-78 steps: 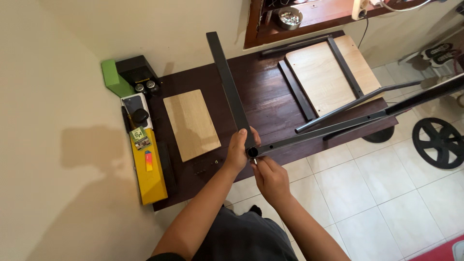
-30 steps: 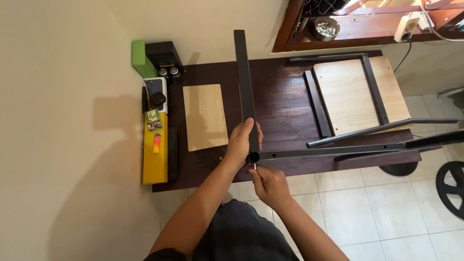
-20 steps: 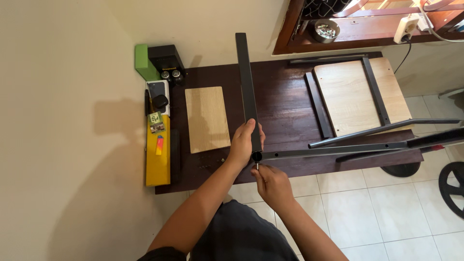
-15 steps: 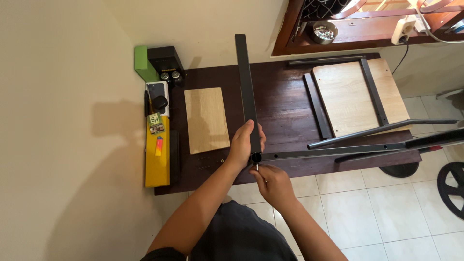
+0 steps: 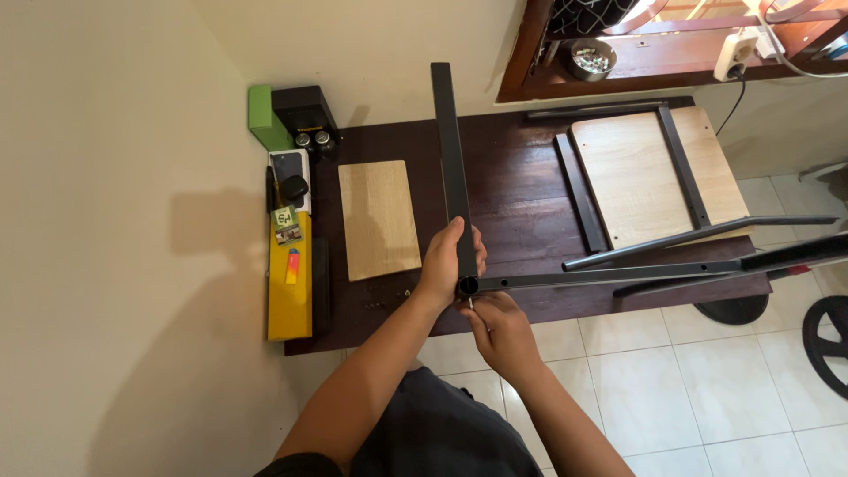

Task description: The person assembles a metal furniture frame by inserting a vertical leg into a horizontal crossbar and tightening it with an Allen key. They then attach another crossbar to the frame and secure it with additional screws.

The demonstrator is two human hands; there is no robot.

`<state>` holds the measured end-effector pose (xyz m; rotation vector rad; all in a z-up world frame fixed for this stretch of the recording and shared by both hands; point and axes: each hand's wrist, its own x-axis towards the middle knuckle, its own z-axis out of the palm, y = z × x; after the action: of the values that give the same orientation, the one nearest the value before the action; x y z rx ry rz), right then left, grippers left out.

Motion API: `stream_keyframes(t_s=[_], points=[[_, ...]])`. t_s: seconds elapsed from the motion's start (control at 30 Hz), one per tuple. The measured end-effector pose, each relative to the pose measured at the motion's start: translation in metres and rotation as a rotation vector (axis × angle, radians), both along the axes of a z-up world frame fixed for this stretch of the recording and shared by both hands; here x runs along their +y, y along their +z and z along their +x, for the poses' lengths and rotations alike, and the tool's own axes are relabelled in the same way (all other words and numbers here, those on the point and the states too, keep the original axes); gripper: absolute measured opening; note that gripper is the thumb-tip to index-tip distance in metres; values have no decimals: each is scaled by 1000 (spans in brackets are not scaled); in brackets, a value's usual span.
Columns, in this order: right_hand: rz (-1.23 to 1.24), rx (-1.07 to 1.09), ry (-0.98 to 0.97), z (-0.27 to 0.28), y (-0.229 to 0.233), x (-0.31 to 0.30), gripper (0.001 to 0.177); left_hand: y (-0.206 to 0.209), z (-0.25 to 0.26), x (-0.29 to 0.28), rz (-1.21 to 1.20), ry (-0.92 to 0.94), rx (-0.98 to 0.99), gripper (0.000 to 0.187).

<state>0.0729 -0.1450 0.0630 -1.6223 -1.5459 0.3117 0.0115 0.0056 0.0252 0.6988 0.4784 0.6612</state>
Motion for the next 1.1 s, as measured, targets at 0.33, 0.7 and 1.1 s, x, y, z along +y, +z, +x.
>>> stream_keyframes(t_s=[0.33,0.7,1.1], points=[[58,-17,36,-1,1,-6,6,-15,-5,4,144,-23,29,45],[-521,548,215,-21,-130,6,23,-15,-9,9,263,-144,93,43],[-57,-499,-34,-64,-287,68,42,-5,-11,1,369,-121,113,45]])
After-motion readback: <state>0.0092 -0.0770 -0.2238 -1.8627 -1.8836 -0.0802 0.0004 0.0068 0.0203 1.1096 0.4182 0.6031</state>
